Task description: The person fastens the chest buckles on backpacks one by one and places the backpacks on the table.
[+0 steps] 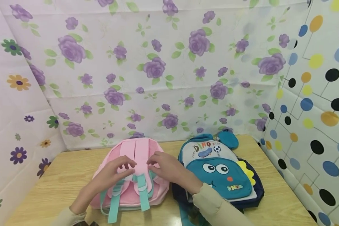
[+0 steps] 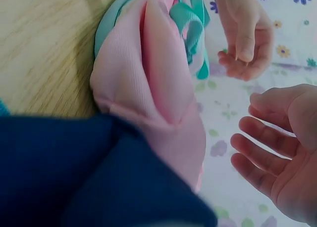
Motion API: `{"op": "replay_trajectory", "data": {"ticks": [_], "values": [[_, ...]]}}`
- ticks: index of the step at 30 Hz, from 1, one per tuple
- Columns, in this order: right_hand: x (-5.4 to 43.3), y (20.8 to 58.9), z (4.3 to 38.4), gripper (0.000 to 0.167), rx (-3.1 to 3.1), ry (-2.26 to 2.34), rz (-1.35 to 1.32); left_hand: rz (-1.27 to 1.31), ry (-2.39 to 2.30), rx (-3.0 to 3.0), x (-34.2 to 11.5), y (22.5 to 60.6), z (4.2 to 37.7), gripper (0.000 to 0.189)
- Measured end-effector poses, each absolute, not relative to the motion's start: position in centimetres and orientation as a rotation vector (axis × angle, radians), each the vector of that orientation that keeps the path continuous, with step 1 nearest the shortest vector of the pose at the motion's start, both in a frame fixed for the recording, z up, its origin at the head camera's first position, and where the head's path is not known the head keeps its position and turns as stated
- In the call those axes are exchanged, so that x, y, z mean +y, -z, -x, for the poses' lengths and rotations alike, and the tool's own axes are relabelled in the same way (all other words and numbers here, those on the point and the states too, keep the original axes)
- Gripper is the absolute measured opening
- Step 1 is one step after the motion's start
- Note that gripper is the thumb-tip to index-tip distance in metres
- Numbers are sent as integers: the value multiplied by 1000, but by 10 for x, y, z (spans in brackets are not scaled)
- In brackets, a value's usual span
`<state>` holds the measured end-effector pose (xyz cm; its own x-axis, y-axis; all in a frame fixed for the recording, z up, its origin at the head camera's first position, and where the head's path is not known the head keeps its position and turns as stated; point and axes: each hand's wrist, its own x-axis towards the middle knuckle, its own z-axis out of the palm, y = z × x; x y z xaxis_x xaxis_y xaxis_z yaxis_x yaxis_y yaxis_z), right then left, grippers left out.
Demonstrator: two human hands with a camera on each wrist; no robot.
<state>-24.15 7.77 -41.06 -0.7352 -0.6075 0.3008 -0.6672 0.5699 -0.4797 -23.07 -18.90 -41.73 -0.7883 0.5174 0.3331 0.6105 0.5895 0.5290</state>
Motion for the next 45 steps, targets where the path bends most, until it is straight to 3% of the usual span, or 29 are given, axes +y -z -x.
{"op": "replay_trajectory", "data": {"ticks": [20, 45], "values": [[140, 410, 245, 19, -2657, -914, -893, 1075, 954, -2657, -139, 410, 242, 21], [234, 434, 241, 27, -2688, -1059, -486, 902, 1014, -2758, -84, 421, 225, 26]]}}
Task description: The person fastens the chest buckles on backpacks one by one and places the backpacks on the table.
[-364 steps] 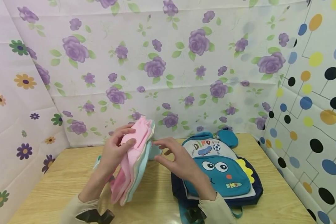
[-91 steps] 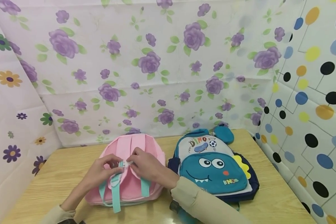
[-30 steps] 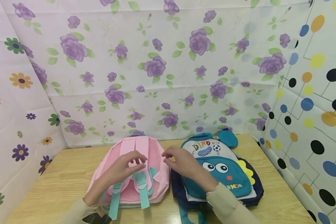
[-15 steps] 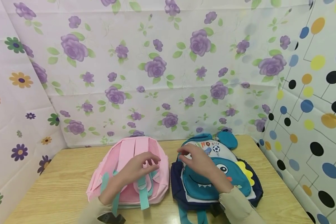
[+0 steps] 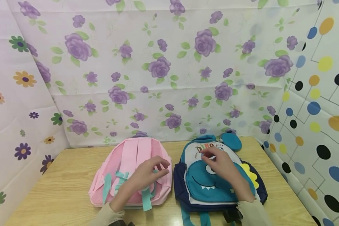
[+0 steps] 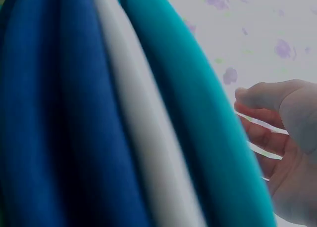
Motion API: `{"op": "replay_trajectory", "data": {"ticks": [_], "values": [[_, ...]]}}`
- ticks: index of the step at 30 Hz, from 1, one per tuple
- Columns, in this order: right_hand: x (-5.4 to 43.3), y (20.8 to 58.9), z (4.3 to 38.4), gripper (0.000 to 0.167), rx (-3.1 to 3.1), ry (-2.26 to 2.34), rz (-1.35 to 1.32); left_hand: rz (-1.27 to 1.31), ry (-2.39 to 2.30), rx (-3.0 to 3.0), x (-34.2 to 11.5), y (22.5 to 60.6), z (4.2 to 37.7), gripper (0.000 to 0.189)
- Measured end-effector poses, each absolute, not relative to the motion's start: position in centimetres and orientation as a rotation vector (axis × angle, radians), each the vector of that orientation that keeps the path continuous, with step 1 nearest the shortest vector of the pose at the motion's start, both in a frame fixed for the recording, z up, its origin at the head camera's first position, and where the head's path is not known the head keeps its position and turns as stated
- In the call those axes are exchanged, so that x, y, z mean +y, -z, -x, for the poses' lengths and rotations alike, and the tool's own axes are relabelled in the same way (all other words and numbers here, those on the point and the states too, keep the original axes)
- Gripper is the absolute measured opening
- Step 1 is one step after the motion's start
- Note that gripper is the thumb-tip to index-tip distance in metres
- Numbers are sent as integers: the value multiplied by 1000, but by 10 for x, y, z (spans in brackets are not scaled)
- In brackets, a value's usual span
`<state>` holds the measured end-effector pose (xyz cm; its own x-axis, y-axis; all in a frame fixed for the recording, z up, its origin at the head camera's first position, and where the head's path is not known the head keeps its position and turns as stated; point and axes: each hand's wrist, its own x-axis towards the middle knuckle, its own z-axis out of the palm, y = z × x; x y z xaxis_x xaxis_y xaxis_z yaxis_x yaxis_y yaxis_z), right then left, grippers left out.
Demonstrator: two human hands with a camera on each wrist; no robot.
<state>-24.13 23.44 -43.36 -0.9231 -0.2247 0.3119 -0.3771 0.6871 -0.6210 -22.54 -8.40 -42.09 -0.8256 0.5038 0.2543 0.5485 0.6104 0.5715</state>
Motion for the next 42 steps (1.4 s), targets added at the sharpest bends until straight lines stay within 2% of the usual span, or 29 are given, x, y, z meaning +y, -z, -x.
{"op": "replay_trajectory", "data": {"ticks": [18, 33, 42], "values": [[289, 437, 240, 36, -2778, -921, -339, 793, 1041, -2792, -55, 428, 217, 23], [317, 436, 240, 39, -2824, -905, -248, 862, 858, -2797, -32, 437, 214, 25], [340, 443, 241, 50, -2868, -864, -194, 869, 694, -2825, -20, 442, 214, 30]]}}
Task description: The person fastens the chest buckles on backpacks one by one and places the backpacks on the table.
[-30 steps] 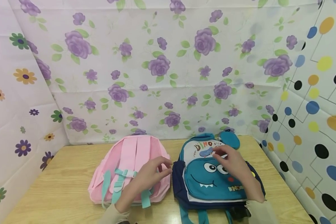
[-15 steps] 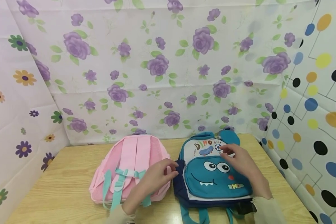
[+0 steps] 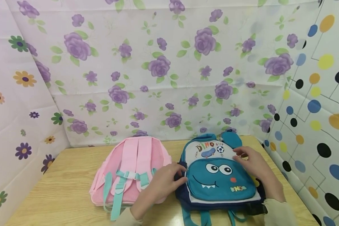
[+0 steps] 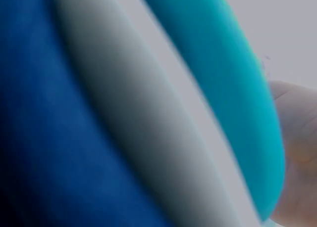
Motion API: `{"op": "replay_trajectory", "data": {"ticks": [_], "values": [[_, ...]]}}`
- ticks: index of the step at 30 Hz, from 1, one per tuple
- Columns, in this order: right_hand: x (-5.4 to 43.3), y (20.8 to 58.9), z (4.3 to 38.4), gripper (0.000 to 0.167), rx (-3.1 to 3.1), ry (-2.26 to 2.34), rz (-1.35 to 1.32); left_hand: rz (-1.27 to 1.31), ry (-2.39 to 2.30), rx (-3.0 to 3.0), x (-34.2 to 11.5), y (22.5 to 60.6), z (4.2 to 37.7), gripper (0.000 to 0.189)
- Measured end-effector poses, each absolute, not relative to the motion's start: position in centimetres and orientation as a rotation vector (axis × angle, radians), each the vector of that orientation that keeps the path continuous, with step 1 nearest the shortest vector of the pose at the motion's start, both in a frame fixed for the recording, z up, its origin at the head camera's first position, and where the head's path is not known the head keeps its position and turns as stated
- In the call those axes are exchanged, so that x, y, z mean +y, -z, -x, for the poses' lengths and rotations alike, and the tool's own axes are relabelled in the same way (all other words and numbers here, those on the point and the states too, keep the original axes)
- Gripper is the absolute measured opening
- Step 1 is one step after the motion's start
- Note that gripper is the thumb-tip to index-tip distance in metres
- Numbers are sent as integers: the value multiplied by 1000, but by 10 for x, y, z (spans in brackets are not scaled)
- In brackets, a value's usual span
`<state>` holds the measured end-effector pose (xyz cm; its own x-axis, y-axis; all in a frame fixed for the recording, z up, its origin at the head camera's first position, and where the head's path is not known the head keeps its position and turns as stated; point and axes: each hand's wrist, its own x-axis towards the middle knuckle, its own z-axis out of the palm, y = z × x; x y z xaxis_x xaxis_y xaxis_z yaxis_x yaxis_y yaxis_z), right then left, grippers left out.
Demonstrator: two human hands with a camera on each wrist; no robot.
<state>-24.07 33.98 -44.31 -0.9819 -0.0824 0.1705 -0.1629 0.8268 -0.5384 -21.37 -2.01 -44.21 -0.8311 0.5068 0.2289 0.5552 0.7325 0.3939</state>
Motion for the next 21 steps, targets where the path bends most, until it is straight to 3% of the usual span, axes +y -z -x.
{"op": "replay_trajectory", "data": {"ticks": [14, 21], "values": [[366, 453, 242, 53, -2943, -903, -163, 893, 372, -2892, -12, 449, 208, 48], [378, 463, 244, 53, -2962, -937, -274, 883, 289, -2954, -9, 449, 205, 51]]}}
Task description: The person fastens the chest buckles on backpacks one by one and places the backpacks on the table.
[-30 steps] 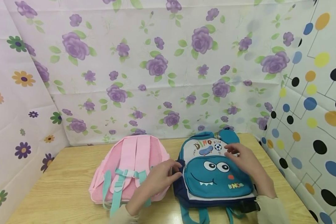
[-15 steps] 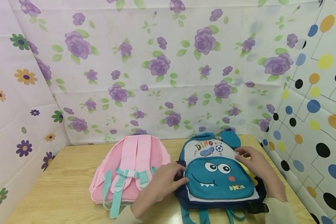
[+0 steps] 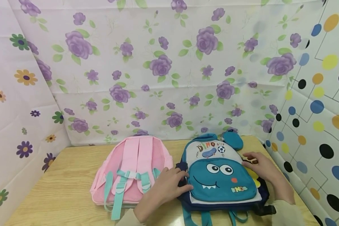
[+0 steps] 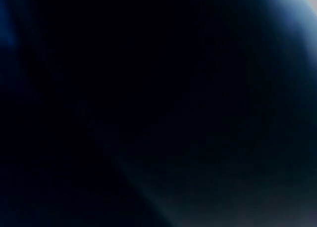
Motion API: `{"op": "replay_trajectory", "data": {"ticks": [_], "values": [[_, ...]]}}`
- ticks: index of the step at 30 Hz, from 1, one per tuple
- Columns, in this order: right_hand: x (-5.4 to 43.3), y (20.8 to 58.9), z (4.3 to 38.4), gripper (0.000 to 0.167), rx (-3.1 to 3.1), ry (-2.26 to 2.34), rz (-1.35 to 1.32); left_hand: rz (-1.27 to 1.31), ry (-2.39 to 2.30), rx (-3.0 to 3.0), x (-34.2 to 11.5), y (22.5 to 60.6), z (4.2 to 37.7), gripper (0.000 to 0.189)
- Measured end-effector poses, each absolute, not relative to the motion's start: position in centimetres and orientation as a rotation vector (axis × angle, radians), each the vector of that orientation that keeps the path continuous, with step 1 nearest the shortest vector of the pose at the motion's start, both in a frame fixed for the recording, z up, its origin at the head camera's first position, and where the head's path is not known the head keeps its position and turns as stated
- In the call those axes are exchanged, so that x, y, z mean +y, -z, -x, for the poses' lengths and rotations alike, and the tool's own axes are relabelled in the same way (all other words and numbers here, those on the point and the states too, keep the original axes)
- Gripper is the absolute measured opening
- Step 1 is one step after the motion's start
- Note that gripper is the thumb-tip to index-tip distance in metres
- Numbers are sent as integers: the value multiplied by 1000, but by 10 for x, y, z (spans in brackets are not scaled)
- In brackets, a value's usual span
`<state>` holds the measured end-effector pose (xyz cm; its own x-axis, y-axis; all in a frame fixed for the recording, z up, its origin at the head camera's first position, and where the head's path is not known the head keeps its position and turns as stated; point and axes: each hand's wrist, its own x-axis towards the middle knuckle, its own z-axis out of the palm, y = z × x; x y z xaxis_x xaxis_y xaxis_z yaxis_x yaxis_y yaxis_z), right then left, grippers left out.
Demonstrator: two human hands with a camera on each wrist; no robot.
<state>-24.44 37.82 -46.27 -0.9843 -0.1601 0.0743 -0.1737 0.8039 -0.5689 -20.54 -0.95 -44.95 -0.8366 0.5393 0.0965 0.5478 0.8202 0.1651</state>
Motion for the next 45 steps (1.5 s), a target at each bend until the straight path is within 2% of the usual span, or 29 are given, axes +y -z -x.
{"op": "replay_trajectory", "data": {"ticks": [6, 22, 36, 45], "values": [[390, 471, 245, 58, -3005, -962, -264, 877, 216, -2974, -5, 451, 204, 52], [393, 476, 241, 57, -3060, -1028, -262, 904, 117, -2963, 2, 451, 200, 45], [394, 442, 229, 61, -2944, -1153, -189, 998, 218, -2981, 13, 453, 200, 43], [395, 423, 222, 61, -2848, -1307, -167, 903, 378, -3071, 26, 453, 201, 44]]}}
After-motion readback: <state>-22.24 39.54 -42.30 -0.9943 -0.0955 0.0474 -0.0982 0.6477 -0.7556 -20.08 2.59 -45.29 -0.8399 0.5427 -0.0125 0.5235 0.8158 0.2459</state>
